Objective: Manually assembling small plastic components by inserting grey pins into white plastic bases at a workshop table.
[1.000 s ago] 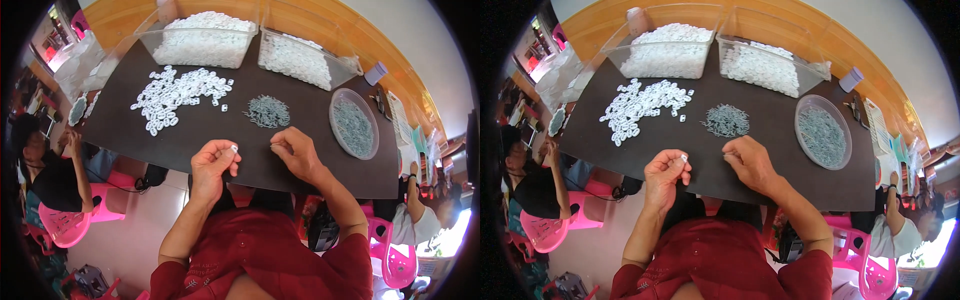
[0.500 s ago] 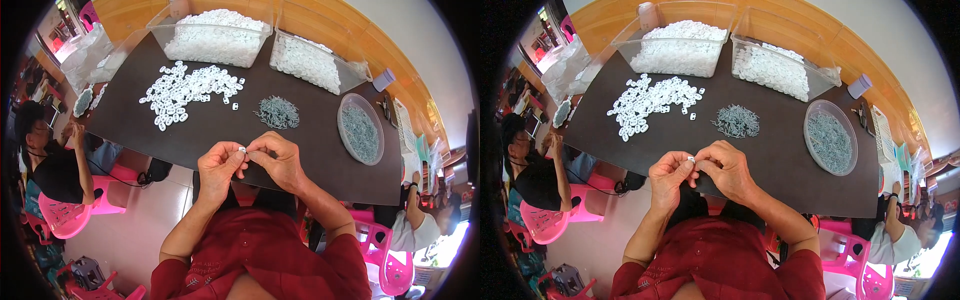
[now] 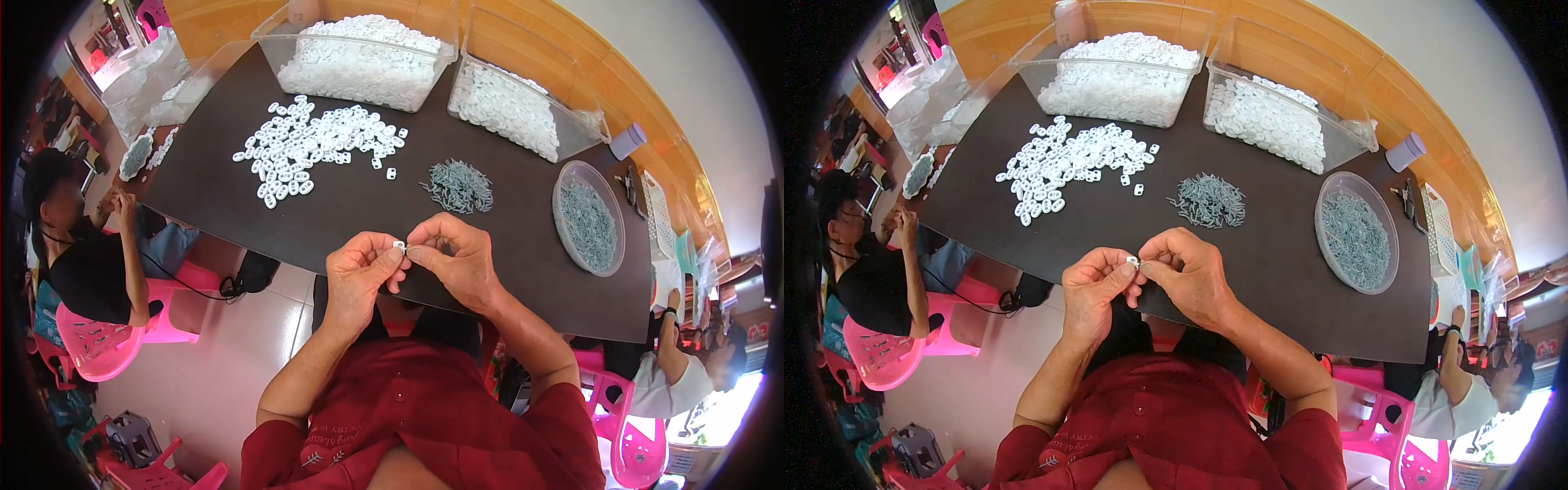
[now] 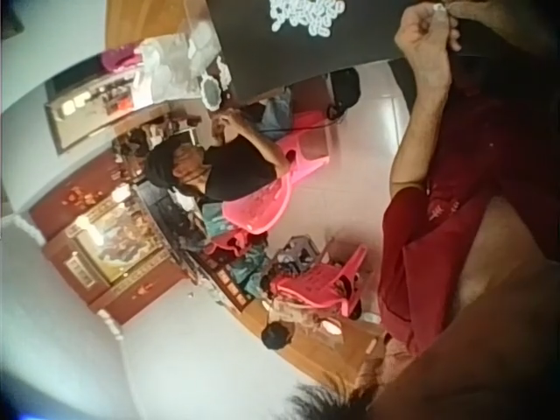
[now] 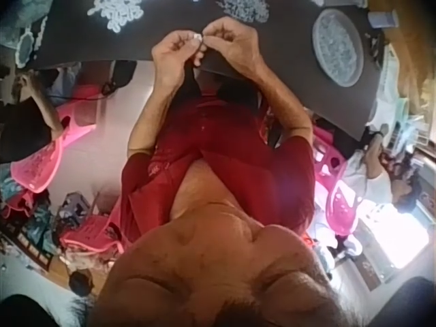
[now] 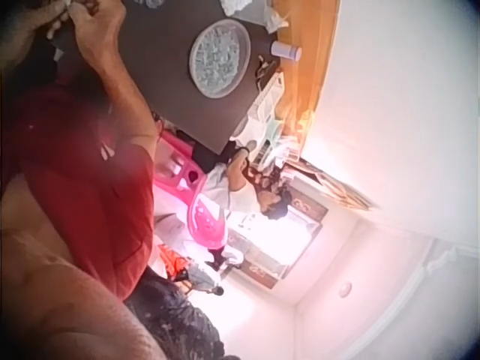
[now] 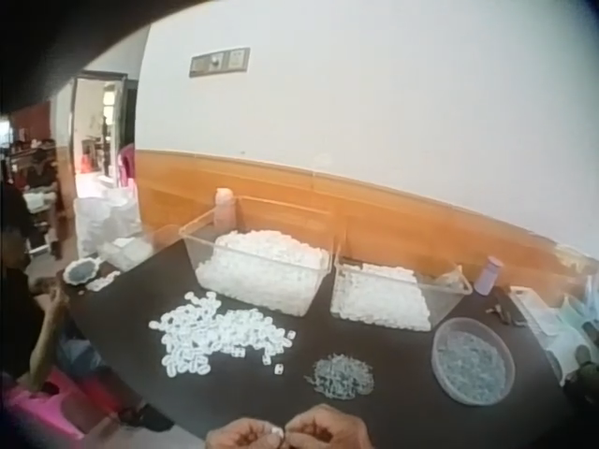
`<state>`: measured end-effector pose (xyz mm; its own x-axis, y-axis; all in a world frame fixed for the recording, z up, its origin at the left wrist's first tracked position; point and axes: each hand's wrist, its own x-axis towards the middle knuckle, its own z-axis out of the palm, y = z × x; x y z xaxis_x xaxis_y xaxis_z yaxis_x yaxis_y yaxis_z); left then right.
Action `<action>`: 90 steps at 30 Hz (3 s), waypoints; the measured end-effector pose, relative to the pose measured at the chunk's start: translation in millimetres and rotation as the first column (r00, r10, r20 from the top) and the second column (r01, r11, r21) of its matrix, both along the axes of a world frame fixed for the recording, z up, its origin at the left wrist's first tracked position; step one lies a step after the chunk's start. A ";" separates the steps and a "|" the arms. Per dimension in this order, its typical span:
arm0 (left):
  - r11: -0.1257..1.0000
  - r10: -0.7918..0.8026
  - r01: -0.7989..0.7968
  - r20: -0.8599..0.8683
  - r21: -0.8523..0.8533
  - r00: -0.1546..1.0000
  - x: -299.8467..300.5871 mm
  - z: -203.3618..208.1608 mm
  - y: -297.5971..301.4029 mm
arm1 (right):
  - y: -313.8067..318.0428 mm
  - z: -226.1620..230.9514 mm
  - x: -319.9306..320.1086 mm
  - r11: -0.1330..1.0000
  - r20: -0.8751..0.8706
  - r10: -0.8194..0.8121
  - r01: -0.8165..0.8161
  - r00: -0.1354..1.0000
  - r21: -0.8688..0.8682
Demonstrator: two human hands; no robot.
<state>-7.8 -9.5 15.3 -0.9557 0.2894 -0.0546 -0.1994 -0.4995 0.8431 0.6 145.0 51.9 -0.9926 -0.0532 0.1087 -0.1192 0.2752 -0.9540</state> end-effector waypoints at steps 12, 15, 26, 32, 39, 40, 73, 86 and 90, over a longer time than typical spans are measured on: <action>0.972 0.073 -0.099 -0.129 -0.214 0.989 10.9 -4.7 1.9 | -4.5 -2.5 -4.4 0.985 0.059 0.085 -0.075 0.995 -0.153; 0.972 0.082 -0.112 -0.149 -0.208 0.985 9.6 -5.6 2.3 | -6.4 -3.1 -3.7 0.976 0.092 0.067 -0.046 0.994 -0.213; 0.930 0.138 -0.253 -0.387 -0.265 0.912 3.4 -2.5 -5.7 | -14.1 1.0 -10.6 0.984 0.073 0.062 -0.049 0.995 -0.172; 0.923 0.182 -0.280 -0.341 -0.265 0.922 6.9 -3.6 -3.8 | -18.2 -0.1 -14.9 0.985 0.097 0.061 -0.044 0.993 -0.168; 0.982 0.169 -0.179 -0.145 -0.063 0.975 -8.1 -16.6 -6.8 | -22.1 -3.5 -30.6 0.993 0.106 0.118 -0.114 0.987 -0.036; 0.984 0.176 -0.177 -0.114 0.003 0.978 -11.6 -17.1 -6.9 | -20.7 -2.5 -34.6 0.992 0.100 0.122 -0.120 0.987 -0.032; 0.967 0.251 -0.244 -0.110 0.071 0.962 -28.4 -23.6 -10.7 | 23.1 -5.8 -117.1 0.951 0.053 0.094 -0.105 0.994 0.290; 0.981 0.188 -0.185 -0.049 0.060 0.981 -18.0 -5.7 -3.0 | -1.4 -7.8 -57.0 0.968 0.157 0.183 -0.150 0.970 -0.203; 0.980 0.183 -0.180 -0.022 0.087 0.983 -12.7 -6.5 -0.4 | -3.8 -16.4 -52.3 0.966 0.206 0.174 -0.127 0.963 -0.224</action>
